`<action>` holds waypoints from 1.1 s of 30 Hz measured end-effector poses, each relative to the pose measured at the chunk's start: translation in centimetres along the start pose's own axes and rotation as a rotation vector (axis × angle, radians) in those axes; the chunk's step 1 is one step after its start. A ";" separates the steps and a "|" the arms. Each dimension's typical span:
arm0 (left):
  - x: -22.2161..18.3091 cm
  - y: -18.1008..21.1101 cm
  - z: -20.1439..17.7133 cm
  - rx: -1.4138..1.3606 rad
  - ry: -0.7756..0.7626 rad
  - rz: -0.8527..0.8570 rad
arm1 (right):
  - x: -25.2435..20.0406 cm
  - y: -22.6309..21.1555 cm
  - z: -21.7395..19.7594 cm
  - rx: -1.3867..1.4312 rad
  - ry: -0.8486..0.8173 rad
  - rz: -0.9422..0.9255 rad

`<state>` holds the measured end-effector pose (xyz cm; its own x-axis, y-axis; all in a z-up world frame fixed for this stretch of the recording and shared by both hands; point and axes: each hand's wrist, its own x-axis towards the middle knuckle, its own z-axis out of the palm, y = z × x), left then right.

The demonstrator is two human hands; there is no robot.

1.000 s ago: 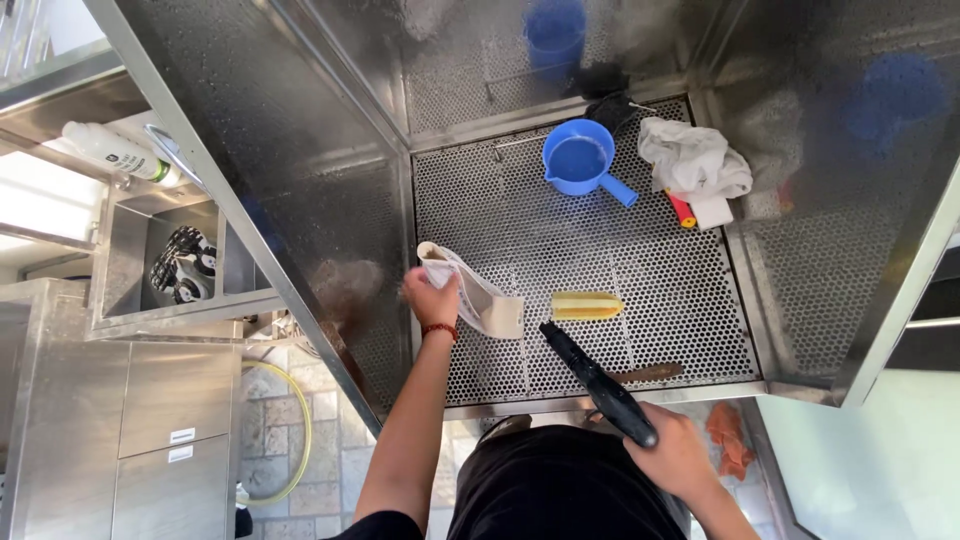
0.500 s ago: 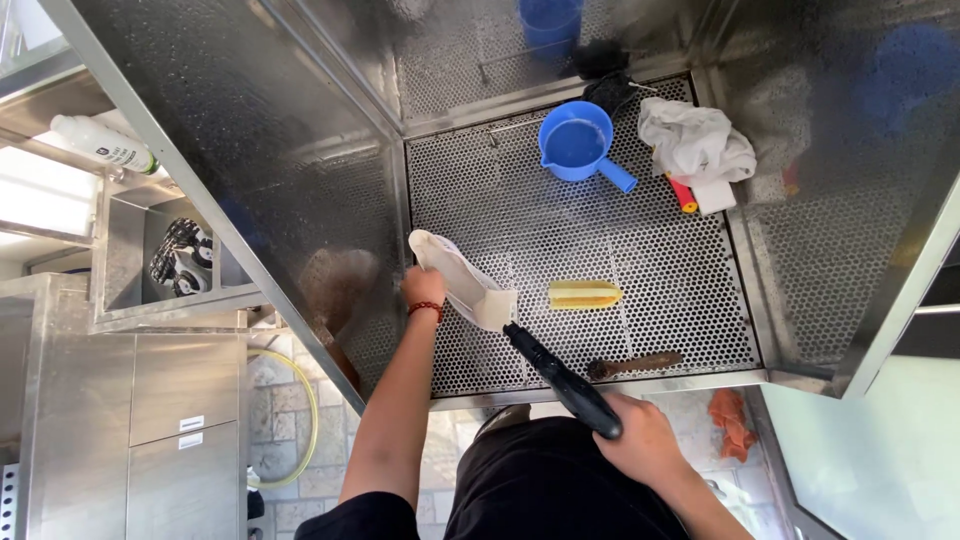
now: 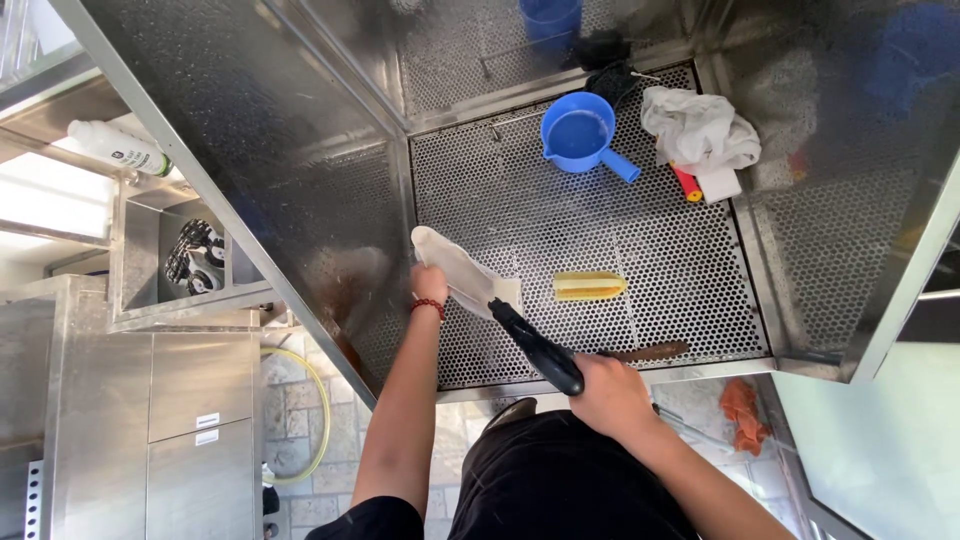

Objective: The recorder uses a high-pressure water gun to wash white high-top sneakers in a cleaning station.

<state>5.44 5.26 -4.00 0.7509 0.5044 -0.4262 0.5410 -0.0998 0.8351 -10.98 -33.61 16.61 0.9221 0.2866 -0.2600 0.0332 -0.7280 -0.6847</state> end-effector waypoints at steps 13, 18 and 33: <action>-6.6 10.0 5.3 0.153 0.489 0.480 | -0.1 0.6 -2.2 -0.061 0.148 -0.001; -10.7 12.6 3.3 0.346 0.574 0.370 | -0.8 1.8 -0.3 0.007 0.157 0.040; -13.7 13.1 0.5 0.773 0.177 1.016 | 8.8 -2.6 -2.7 -0.101 -0.053 -0.103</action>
<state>2.43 -3.41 12.59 0.9250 0.0108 0.3799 -0.1178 -0.9422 0.3137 -1.87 -30.85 17.92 0.8903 0.3936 -0.2289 0.1680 -0.7513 -0.6382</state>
